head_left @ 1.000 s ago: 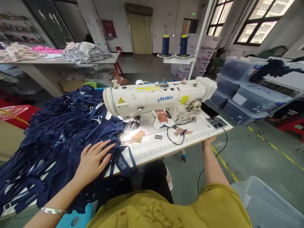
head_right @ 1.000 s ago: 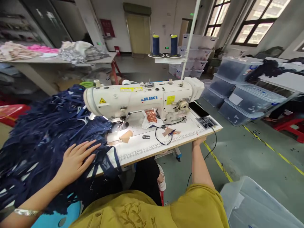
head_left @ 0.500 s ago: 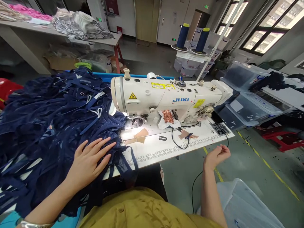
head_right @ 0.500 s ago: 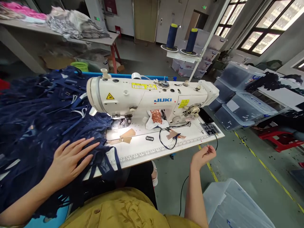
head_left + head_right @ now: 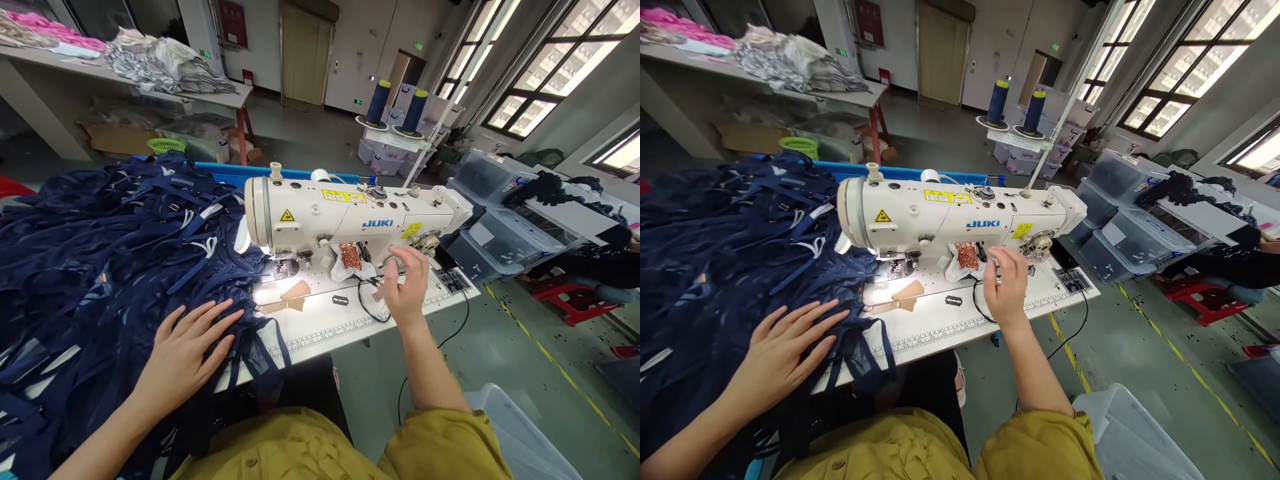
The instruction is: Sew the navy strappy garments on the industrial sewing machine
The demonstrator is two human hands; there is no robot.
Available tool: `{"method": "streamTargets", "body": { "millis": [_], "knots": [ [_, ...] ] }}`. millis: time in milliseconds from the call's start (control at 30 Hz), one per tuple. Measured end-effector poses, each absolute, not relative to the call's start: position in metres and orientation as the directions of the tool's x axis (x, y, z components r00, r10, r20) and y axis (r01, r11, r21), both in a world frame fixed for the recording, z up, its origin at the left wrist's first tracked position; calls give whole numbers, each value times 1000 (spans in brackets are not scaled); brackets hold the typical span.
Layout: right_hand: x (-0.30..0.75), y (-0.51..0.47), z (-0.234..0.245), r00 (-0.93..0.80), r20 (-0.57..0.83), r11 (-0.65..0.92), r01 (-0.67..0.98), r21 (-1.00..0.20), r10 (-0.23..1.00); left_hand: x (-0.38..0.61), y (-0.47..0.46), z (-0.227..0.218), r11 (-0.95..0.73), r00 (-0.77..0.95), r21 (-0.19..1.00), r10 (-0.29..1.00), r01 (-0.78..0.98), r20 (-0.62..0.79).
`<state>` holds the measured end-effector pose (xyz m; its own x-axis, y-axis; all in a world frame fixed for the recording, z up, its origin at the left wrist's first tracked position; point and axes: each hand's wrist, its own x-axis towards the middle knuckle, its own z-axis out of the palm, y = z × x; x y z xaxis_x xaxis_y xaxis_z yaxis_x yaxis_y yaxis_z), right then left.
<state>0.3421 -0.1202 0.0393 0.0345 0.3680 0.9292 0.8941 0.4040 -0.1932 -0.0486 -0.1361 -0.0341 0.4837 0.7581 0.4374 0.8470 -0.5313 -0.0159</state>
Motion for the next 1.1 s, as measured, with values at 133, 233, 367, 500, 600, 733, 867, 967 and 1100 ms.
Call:
{"method": "streamTargets", "body": {
  "millis": [133,233,367,500,600,733,867,967,1100],
  "knots": [
    [327,-121,65,8,897,504,825,-256,443,-49,-135,-34,-537,480,-8,747,844,460],
    [318,-110,100,-61,877,586,766,-265,477,-49,-134,-34,-542,482,-6,741,840,468],
    [301,-53,164,-205,839,659,719,-220,504,-50,-132,-35,-546,488,-15,735,837,471],
    [275,23,204,-428,505,555,822,-126,749,-53,-134,-36,-545,494,-38,726,838,478],
    [257,55,208,-346,227,359,933,-14,910,-54,-138,-34,-535,494,-53,732,843,470],
    [250,67,198,-306,214,296,952,76,928,-56,-141,-32,-515,493,-79,749,853,442],
    [255,68,191,-311,228,293,950,109,923,-59,-143,-29,-510,491,-67,771,857,406],
    [259,69,186,-307,254,289,952,106,917,-61,-144,-28,-518,488,-26,785,855,381],
    [262,73,181,-338,231,327,941,85,913,-64,-141,-31,-531,465,46,779,846,420]
  ]
}}
